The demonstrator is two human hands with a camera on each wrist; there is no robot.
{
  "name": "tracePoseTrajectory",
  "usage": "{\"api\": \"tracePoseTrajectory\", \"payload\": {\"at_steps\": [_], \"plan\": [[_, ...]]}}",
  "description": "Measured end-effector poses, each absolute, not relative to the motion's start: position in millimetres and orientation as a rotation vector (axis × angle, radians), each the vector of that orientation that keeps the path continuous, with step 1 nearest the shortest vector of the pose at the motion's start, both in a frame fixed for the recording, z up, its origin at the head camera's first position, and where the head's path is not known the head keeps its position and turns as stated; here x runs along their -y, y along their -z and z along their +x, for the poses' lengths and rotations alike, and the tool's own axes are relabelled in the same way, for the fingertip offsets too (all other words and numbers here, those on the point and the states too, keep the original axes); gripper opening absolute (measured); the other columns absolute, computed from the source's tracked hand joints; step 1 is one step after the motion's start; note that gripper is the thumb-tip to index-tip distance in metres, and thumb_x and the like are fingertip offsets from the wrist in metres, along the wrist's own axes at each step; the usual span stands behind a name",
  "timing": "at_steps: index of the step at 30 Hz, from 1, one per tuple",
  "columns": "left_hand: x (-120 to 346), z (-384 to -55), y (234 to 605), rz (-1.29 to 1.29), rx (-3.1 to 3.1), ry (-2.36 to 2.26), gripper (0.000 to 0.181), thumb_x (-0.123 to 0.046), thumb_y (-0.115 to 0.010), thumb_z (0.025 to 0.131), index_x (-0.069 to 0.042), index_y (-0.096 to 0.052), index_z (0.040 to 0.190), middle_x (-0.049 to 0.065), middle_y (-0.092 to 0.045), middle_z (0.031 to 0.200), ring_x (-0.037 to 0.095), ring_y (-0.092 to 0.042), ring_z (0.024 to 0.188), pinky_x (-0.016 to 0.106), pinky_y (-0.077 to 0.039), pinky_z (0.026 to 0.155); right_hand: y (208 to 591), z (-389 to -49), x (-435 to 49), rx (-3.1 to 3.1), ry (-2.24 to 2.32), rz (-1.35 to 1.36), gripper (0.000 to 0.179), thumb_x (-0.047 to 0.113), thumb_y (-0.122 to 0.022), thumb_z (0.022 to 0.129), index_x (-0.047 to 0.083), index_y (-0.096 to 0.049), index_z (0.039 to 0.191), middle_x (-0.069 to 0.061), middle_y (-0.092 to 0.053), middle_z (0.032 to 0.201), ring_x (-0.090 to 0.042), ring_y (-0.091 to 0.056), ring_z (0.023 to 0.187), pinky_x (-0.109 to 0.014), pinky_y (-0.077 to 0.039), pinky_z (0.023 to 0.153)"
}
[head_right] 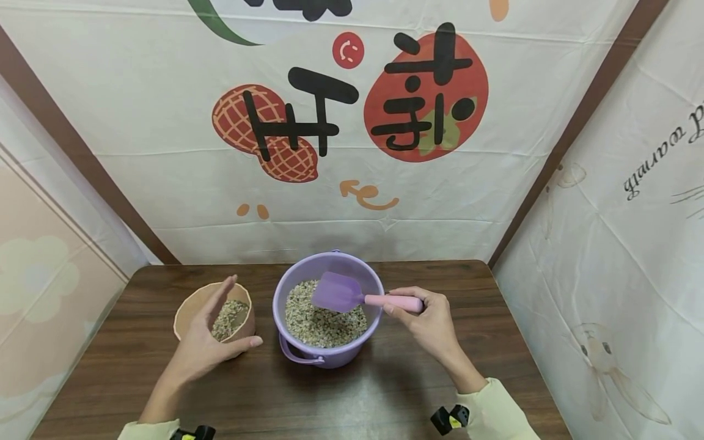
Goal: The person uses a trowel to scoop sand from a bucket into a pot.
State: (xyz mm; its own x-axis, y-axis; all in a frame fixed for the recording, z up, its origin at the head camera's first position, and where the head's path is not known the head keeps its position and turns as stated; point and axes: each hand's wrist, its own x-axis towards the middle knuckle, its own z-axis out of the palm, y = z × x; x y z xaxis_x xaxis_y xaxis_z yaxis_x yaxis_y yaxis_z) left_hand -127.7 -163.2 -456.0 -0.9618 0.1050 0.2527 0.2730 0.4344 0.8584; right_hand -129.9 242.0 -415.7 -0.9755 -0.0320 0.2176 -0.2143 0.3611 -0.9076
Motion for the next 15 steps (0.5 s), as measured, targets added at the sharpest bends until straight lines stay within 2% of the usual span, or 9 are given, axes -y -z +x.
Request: {"api": "tracePoseTrajectory", "payload": {"at_steps": [4,10,15], "plan": [[148,-129,458,-0.397,2.532,1.549,0.123,-0.032,-0.100,0.061,-0.027,-0.028,0.161,0.008,-0.034,0.162,0.034,-0.026,0.148,0.062,-0.024,0.117,415,-129,-242,2.460,-1.670,0.215,0.028,0.018,-0.089,0.080,0.015,-0.079,0.106,-0.001,-0.077,0.097,-0.016,-0.068,0.081,-0.024,-0.053,0.060],[132,-132,463,-0.477,2.511,1.665,0.123,-0.030,-0.100,0.061,-0.024,-0.029,0.161,0.008,-0.031,0.163,0.033,-0.021,0.151,0.060,-0.023,0.118,415,-129,-242,2.459,-1.681,0.212,0.028,0.018,-0.089,0.080,0.015,-0.079,0.107,-0.002,-0.077,0.097,-0.017,-0.069,0.081,-0.024,-0.053,0.061],[123,-134,469,-0.463,2.539,1.603,0.126,-0.039,-0.101,0.056,-0.024,-0.032,0.160,0.010,-0.034,0.162,0.034,-0.026,0.149,0.063,-0.023,0.118,416,-130,-242,2.461,-1.684,0.213,0.028,0.018,-0.089,0.080,0.014,-0.079,0.106,-0.002,-0.077,0.095,-0.017,-0.069,0.082,-0.025,-0.054,0.062]]}}
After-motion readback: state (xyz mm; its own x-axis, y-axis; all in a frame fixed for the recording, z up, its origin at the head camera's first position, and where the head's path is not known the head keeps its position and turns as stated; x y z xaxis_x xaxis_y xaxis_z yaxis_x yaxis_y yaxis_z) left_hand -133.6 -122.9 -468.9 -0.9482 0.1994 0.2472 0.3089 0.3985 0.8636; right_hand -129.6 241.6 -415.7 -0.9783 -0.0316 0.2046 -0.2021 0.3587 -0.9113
